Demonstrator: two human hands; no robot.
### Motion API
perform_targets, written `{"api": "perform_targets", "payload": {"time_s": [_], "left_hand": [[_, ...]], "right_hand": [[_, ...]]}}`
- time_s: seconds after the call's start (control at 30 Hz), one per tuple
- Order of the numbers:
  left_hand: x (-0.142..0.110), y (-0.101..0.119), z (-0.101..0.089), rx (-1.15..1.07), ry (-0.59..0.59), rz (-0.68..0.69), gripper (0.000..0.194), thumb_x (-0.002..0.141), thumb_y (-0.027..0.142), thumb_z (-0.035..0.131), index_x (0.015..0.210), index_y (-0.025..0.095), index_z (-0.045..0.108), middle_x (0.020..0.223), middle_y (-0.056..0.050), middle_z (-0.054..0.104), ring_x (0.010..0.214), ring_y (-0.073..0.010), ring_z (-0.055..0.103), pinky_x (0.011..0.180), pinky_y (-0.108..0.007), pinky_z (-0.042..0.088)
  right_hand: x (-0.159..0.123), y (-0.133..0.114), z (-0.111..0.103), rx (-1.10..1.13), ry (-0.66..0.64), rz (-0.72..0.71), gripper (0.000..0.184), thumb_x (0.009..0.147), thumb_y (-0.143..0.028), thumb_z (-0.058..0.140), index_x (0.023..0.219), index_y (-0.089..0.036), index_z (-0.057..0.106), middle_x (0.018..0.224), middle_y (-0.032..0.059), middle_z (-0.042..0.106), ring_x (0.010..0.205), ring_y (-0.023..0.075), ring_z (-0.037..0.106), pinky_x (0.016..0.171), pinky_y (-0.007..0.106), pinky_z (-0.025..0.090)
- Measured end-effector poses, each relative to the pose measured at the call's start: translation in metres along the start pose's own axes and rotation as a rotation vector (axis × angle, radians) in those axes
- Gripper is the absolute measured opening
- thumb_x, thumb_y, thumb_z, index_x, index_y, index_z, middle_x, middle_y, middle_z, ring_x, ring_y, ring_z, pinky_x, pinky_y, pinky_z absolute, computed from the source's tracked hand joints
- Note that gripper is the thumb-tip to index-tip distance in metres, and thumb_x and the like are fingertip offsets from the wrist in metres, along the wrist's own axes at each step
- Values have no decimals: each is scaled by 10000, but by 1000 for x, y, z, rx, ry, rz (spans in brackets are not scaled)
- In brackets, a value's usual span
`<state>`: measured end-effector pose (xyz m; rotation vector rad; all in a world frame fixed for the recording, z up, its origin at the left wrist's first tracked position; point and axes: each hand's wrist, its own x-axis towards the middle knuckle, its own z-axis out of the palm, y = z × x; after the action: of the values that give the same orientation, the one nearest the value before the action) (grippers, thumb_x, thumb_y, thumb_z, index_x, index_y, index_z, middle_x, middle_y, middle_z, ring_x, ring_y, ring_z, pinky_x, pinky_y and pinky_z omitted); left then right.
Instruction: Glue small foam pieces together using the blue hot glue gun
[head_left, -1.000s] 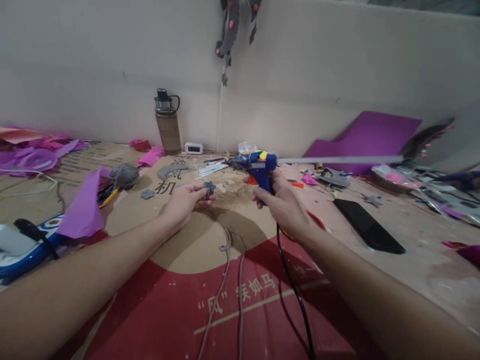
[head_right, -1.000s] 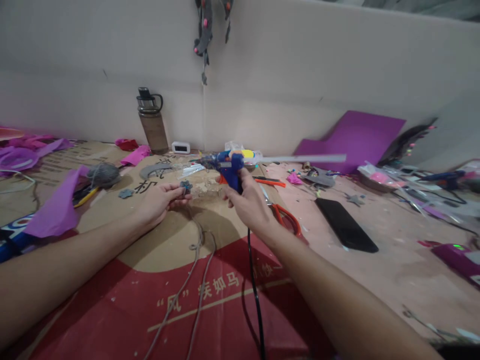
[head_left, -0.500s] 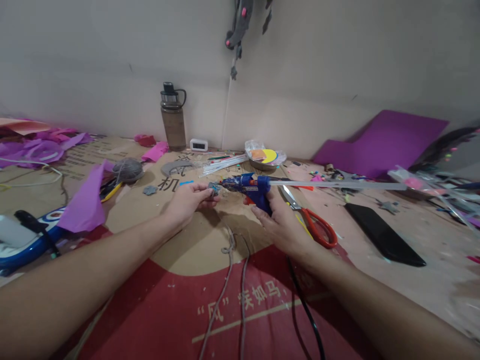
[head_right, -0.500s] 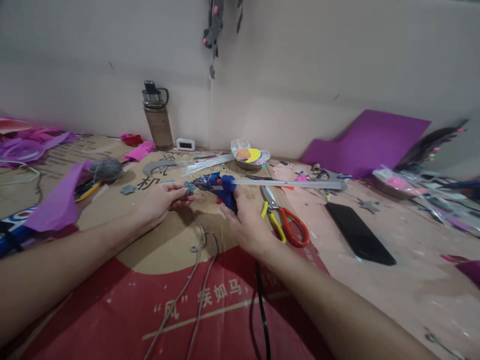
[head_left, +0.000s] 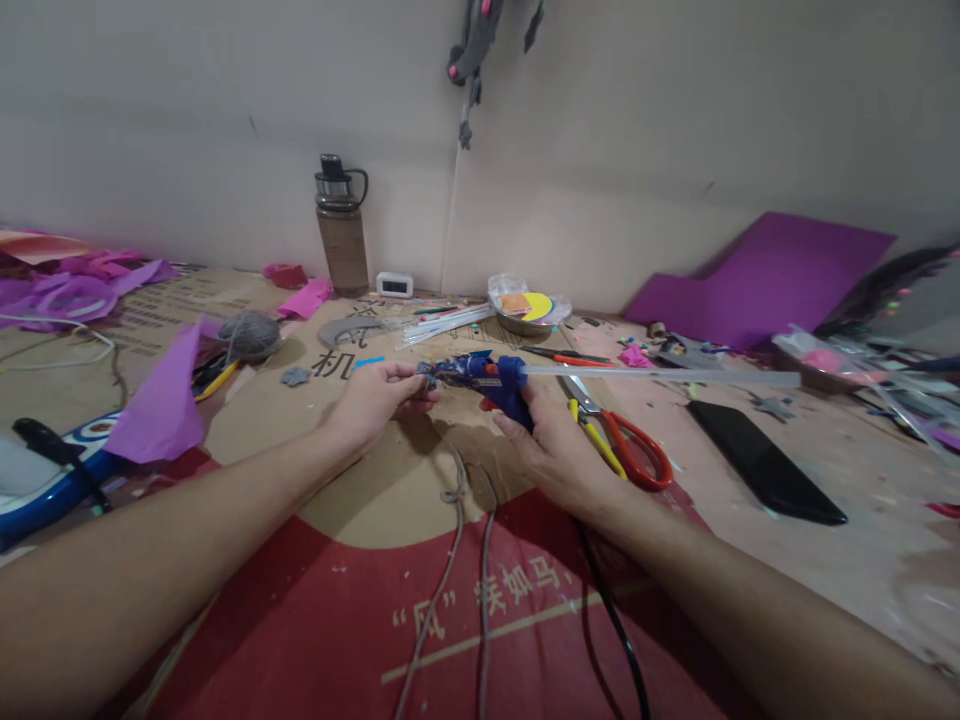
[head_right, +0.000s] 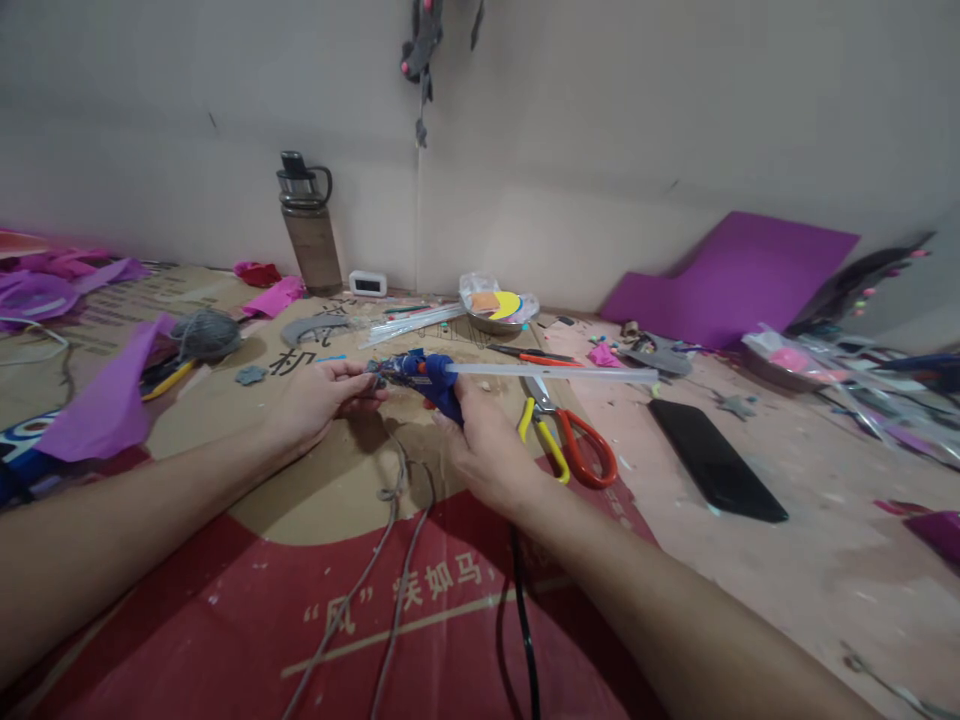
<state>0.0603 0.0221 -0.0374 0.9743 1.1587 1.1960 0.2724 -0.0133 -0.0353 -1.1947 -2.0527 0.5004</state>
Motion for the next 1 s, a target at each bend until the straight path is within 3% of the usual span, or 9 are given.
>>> {"api": "perform_targets", "payload": {"time_s": [0.33, 1.0], "left_hand": [[1, -2, 0, 35, 1, 24, 46, 763, 120, 700, 735, 125, 663, 671, -62, 703, 585, -128, 672, 569, -212, 552], [6, -7, -5, 13, 1, 69, 80, 774, 163, 693, 804, 110, 642, 708, -75, 722, 590, -116, 668, 577, -209, 541]], "right_hand": [[0, -4, -1, -26, -8, 36, 275, 884, -233, 459, 1145, -168, 518, 1057, 134, 652, 981, 279, 605, 887, 469, 470], [-1, -3, 0, -29, 12, 15, 237, 883, -224, 459, 1111, -180, 506, 1026, 131, 648, 945, 269, 606, 826, 442, 480]]}}
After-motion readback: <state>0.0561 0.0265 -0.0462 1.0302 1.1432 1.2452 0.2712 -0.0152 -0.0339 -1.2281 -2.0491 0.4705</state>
